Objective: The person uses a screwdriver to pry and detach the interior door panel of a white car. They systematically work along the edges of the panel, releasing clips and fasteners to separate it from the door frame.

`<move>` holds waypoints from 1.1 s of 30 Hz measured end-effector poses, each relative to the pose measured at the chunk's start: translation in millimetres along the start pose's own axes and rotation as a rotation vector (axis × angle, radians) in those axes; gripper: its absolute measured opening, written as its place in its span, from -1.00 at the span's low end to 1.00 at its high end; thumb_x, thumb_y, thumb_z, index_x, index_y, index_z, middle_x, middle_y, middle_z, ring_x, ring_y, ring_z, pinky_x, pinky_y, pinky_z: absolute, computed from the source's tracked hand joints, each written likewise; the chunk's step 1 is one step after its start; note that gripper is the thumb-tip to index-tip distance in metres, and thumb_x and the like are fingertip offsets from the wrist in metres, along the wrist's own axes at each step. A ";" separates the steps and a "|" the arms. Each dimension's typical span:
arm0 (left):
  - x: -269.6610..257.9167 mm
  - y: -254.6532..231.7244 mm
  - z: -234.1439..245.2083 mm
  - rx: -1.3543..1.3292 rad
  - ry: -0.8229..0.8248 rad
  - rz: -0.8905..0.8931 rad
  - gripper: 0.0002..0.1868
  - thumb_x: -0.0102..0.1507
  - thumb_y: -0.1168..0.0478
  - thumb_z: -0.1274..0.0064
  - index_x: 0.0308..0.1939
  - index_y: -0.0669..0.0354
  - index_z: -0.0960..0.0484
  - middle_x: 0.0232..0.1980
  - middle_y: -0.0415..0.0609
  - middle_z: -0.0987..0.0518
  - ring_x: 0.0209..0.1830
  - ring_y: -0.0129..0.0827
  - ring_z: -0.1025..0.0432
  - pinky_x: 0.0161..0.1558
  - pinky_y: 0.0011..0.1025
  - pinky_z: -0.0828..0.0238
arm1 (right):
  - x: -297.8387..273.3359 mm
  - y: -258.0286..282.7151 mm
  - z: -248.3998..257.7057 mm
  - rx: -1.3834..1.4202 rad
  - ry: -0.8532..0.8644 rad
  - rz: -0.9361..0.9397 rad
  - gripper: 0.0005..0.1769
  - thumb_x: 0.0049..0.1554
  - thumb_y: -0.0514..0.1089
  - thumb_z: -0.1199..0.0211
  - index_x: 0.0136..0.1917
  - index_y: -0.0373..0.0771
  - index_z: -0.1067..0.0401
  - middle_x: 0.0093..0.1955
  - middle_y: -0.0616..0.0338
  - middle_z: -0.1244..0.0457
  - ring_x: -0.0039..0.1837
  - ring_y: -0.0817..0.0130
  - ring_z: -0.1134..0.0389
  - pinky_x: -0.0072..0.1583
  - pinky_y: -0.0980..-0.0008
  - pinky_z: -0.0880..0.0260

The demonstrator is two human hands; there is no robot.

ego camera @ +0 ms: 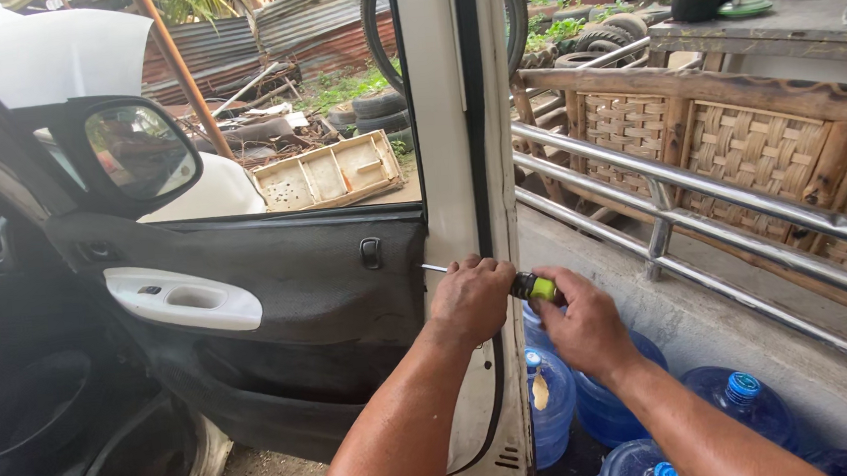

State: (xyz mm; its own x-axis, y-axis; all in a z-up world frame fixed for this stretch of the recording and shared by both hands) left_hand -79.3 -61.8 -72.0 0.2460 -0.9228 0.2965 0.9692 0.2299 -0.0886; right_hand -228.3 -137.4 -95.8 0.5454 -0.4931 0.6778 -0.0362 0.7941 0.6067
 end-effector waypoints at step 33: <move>12.2 -15.1 -13.5 0.092 -0.079 -0.037 -0.68 0.20 0.23 -0.06 0.03 0.19 -0.55 0.03 0.12 -0.61 0.24 0.00 -0.38 0.29 0.24 -0.16 | 7.5 -25.5 -3.2 0.104 0.002 0.238 -0.47 0.34 0.12 -0.13 0.21 -0.46 -0.34 -0.11 -0.07 -0.37 -0.10 0.32 -0.44 -0.10 0.31 -0.46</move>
State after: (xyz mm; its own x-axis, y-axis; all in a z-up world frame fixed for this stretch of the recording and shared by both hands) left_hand -91.1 -80.7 -79.9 0.2070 -0.9046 0.3725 0.9738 0.2270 0.0102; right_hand -220.7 -160.2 -107.5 0.5127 -0.2958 0.8060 -0.2495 0.8469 0.4695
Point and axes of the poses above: each hand's wrist, its own x-axis towards the middle knuckle, its own z-axis out of the back of the hand, y = z × x, the point moved 2 cm from there along x, towards the middle knuckle
